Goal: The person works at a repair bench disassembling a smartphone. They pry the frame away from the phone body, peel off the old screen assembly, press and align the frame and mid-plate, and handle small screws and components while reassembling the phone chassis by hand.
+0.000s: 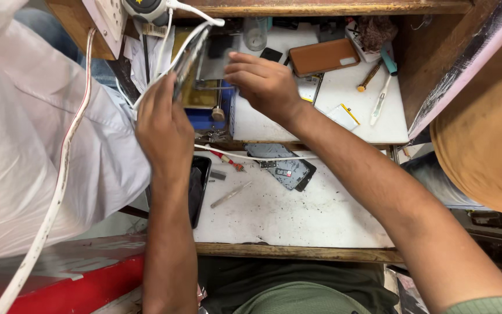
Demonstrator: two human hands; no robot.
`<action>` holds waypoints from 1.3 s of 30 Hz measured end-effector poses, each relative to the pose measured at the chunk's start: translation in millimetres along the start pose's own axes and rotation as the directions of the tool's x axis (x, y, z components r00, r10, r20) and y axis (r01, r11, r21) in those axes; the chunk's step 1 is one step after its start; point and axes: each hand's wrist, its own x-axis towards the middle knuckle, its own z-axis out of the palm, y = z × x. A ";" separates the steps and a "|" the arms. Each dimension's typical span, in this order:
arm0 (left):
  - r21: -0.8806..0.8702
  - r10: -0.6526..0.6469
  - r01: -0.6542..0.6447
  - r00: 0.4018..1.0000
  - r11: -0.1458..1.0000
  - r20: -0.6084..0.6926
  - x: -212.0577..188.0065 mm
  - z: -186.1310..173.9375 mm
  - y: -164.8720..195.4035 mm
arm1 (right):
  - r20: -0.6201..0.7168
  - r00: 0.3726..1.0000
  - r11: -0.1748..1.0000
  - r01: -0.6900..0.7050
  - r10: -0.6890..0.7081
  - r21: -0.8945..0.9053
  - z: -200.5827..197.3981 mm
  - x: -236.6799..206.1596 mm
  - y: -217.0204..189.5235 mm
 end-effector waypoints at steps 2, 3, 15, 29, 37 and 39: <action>-0.052 0.010 -0.011 1.000 0.999 -0.012 -17.8 -23.0 18.9 | 0.046 0.999 1.000 0.018 -0.019 0.008 12.4 10.9 3.0; -0.076 0.001 -0.002 1.000 0.997 -0.019 -28.6 -34.3 28.3 | 0.071 0.997 1.000 0.025 -0.026 0.014 18.3 15.0 3.6; -0.790 -0.578 0.605 0.612 -0.099 0.541 -178.9 -31.5 60.7 | 0.357 0.869 0.837 -0.455 0.343 0.304 0.8 -29.3 -9.3; -0.449 -0.313 0.890 0.404 -0.084 0.860 -232.2 13.5 88.1 | 0.565 0.149 -0.124 -0.901 0.812 0.415 -120.3 -262.2 -116.1; -0.280 -0.082 0.785 0.385 0.552 0.919 -213.6 -4.0 105.5 | 0.463 0.123 -0.093 -0.904 0.878 0.417 -110.3 -241.9 -94.4; -0.246 -0.128 0.693 0.441 0.678 0.888 -204.5 -7.4 98.9 | 0.460 0.196 0.032 -0.939 0.866 0.341 -104.7 -228.2 -86.3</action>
